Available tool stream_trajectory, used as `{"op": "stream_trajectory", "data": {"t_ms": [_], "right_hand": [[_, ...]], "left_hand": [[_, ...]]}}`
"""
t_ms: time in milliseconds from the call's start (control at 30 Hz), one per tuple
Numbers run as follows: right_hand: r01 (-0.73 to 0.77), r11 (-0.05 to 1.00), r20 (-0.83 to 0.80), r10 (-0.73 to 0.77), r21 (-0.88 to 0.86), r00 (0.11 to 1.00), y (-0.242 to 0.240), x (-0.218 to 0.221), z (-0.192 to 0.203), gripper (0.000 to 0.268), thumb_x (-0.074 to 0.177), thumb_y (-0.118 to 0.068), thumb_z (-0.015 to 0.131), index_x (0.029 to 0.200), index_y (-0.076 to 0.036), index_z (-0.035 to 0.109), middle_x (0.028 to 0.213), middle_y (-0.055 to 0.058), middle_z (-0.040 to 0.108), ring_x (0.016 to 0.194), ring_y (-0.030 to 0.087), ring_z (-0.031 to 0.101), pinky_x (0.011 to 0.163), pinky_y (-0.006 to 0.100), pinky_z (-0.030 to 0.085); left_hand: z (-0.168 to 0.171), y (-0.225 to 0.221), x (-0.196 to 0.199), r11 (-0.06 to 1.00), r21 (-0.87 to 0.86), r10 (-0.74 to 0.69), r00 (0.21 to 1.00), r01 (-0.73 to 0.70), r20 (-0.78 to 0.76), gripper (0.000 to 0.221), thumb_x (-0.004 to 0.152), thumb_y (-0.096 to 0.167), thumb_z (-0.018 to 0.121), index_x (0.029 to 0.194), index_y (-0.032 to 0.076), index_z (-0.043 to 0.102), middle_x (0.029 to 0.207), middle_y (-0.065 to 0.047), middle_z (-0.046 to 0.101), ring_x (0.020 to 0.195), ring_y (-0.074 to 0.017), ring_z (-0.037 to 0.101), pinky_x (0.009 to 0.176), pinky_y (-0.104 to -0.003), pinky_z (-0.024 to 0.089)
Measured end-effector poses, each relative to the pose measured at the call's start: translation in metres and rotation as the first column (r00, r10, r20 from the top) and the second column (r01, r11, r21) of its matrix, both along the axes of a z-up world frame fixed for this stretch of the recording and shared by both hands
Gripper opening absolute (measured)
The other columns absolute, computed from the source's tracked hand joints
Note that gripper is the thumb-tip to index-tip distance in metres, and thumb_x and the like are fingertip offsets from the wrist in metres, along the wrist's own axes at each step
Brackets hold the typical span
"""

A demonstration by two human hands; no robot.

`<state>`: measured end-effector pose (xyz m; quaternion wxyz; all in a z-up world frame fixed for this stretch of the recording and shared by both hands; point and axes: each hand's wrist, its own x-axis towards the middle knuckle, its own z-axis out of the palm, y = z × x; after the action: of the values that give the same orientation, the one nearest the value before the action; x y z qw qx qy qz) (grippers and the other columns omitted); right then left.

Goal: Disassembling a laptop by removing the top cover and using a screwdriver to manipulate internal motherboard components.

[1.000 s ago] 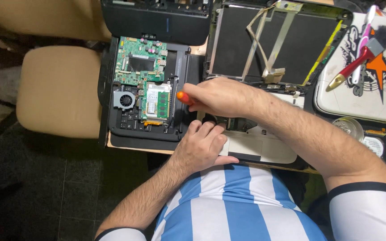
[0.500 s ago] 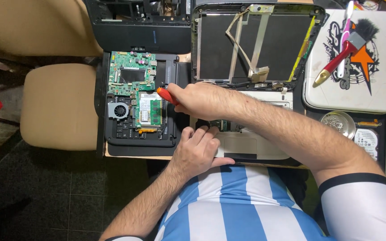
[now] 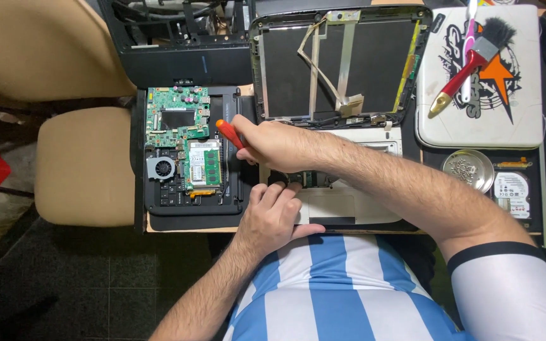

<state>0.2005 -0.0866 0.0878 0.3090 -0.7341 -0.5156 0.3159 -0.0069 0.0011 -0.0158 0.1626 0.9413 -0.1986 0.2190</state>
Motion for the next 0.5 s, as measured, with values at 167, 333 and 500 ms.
{"op": "stream_trajectory", "data": {"t_ms": [167,333,500], "right_hand": [[0.117,0.981,-0.059,-0.109,0.158,0.992,-0.053,-0.008,0.051,0.036,0.124,-0.021,0.064,0.151,-0.001,0.050,0.107,0.027,0.089,0.090,0.044,0.090,0.080,0.059,0.071],[0.419,0.832,-0.220,-0.360,0.363,0.906,-0.159,0.005,0.014,0.031,0.116,-0.014,0.077,0.139,-0.005,0.058,0.104,0.013,0.085,0.090,0.029,0.088,0.085,0.045,0.073],[0.769,0.457,-0.390,-0.674,0.447,0.628,-0.252,-0.023,-0.013,0.038,0.127,-0.010,0.064,0.153,-0.006,0.036,0.101,0.024,0.079,0.081,0.028,0.084,0.082,0.033,0.070]], "left_hand": [[0.007,0.000,-0.001,1.000,0.006,0.004,1.000,-0.003,-0.005,0.070,0.111,0.088,0.061,0.119,0.020,0.052,0.130,-0.008,0.066,0.124,-0.0287,0.067,0.109,-0.049,0.049],[-0.001,0.001,0.002,0.999,-0.028,-0.022,0.999,0.021,-0.032,0.072,0.108,0.087,0.068,0.120,0.017,0.055,0.137,-0.012,0.070,0.127,-0.0332,0.069,0.108,-0.050,0.053],[0.004,0.004,0.006,0.999,0.002,-0.040,0.996,0.040,-0.079,0.076,0.105,0.089,0.073,0.119,0.016,0.058,0.135,-0.013,0.071,0.126,-0.0347,0.070,0.110,-0.053,0.053]]}}
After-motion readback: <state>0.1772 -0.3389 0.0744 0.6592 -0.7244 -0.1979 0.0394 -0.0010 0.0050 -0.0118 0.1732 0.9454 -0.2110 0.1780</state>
